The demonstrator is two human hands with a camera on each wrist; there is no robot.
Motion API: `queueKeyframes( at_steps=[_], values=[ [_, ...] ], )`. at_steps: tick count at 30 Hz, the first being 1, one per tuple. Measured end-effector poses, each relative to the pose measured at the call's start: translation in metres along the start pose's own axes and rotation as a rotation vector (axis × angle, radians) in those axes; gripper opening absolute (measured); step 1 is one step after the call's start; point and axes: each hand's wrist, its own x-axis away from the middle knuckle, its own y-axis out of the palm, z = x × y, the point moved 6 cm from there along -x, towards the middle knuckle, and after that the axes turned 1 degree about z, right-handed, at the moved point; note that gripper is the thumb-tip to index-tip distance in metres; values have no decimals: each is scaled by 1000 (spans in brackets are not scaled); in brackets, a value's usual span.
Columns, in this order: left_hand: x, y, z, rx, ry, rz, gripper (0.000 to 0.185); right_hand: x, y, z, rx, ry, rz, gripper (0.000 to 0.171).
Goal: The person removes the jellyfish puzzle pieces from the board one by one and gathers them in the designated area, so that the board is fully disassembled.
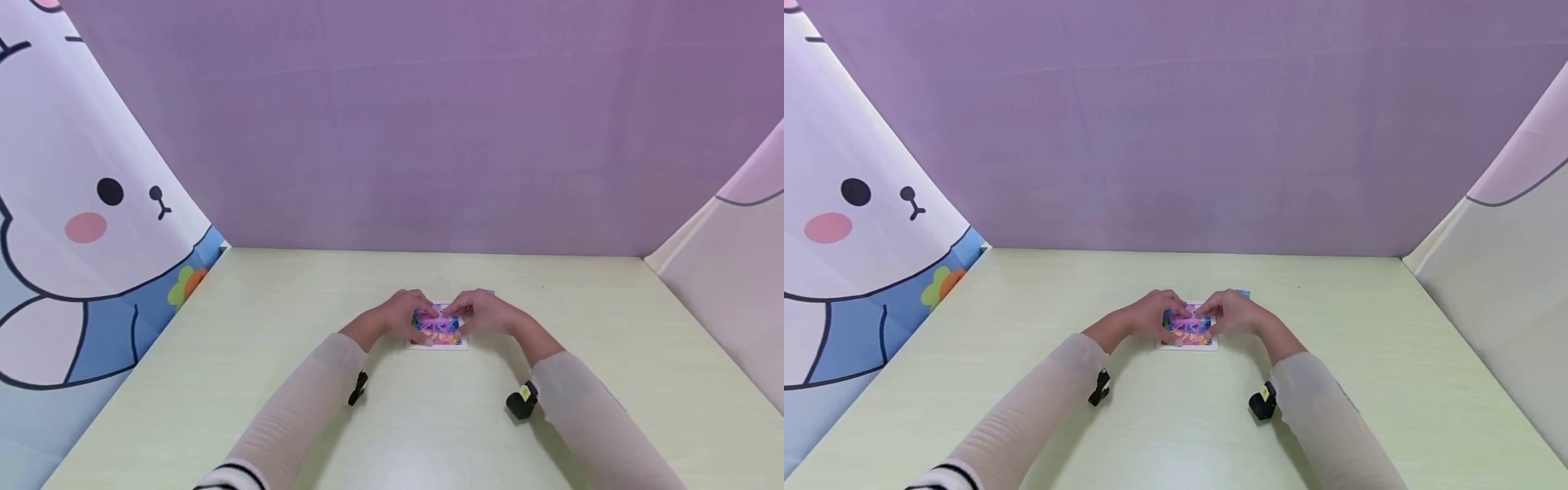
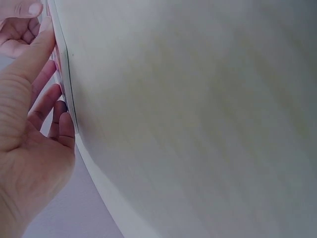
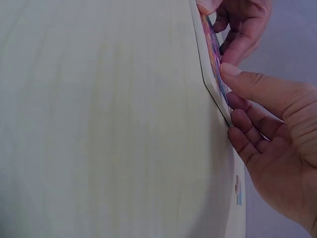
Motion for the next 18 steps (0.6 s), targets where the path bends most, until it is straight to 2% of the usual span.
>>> queueKeyframes(
  at_steps=[6,18],
  values=[
    [-1,0,0,-1,2,-3,55,-3,1,-2,53,8,-17,37],
    [-4,1,1,5,-5,3,54,-10,3,2,73,8,-72,32]
  ],
)
